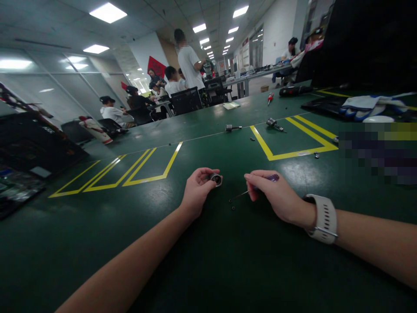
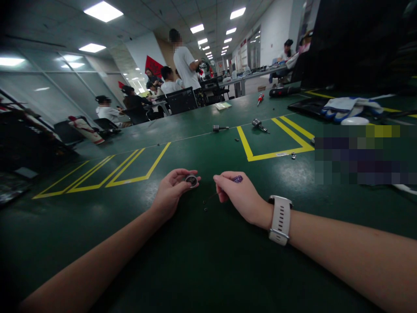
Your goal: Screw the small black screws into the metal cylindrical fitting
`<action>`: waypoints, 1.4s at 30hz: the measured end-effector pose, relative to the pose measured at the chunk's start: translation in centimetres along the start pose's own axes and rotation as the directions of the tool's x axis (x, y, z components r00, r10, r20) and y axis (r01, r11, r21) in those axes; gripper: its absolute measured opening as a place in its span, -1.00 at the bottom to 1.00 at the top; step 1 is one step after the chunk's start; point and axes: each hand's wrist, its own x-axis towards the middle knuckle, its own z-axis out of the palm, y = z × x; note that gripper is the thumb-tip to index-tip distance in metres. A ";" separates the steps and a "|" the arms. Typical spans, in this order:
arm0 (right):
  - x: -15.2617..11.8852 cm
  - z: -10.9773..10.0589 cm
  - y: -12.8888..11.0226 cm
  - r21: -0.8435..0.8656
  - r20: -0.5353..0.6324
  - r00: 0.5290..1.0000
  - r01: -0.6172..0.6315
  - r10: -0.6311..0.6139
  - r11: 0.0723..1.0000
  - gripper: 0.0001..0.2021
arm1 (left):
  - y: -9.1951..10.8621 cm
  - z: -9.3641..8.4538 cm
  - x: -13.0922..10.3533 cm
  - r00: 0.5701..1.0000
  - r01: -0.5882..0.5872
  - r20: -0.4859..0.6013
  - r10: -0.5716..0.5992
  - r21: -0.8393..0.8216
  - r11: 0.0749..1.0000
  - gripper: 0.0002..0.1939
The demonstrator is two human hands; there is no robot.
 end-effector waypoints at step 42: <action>-1.1 0.9 -1.8 -0.309 0.087 0.990 0.134 -0.113 0.942 -0.64 | -0.1 -0.1 -0.1 0.999 -0.049 0.023 0.047 0.101 0.994 -0.75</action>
